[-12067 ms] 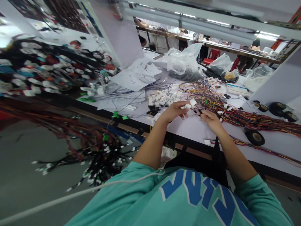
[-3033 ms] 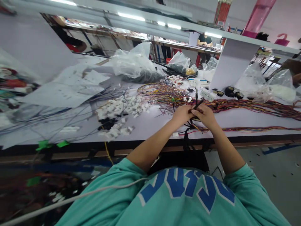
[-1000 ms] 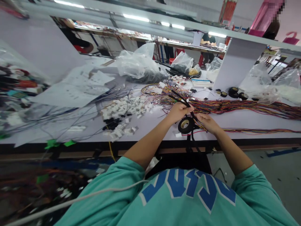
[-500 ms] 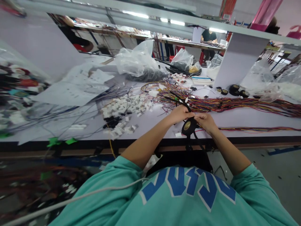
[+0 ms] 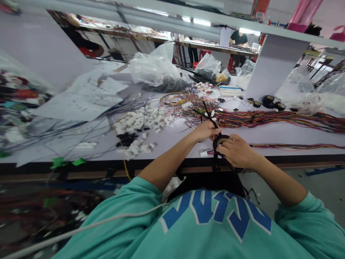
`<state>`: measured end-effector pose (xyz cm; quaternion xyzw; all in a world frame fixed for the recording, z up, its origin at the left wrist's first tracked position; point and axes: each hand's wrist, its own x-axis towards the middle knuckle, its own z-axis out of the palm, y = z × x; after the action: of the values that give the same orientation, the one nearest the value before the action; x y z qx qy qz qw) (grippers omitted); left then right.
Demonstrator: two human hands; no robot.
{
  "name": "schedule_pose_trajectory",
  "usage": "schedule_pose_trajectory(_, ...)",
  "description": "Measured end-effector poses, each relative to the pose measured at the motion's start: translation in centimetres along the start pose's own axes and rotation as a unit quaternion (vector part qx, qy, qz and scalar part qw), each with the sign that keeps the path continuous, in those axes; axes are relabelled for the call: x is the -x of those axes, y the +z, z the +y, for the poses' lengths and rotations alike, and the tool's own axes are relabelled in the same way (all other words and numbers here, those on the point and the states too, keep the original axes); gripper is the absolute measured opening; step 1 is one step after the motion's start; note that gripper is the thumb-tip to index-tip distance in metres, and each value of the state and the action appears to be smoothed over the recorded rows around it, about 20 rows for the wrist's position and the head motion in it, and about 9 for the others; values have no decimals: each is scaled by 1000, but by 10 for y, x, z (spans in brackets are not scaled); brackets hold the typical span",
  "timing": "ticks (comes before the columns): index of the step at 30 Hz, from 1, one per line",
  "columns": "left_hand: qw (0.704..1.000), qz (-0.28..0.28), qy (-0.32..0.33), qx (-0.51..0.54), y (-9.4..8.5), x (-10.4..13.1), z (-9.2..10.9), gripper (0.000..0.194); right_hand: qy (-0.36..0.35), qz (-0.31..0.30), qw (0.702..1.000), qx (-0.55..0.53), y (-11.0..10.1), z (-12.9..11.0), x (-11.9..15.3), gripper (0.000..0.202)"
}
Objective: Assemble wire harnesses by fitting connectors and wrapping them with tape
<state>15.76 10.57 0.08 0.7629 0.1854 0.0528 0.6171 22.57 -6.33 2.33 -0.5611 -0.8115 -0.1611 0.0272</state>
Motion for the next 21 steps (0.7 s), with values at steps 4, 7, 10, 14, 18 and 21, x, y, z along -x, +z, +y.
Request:
schedule_pose_trajectory(4,996,35,58,-64,7,15,-3,10,135,-50,989,24,-10,16,9,39)
schedule_pose_trajectory(7,978,70,123,-154,12,24,-1,14,205,-85,975,25,1,33,5,30)
schedule_pose_trajectory(10,961,76,163,-211,14,27,1,19,176,-50,982,-44,24,47,-5,24)
schedule_pose_trajectory(14,923,86,222,-302,13,20,6,18,140,69,977,-148,58,58,-11,25)
schedule_pose_trajectory(18,884,63,251,-390,9,9,21,18,219,178,933,-226,79,64,-8,22)
schedule_pose_trajectory(21,869,39,253,-424,7,3,34,17,258,202,884,-332,85,67,-7,16)
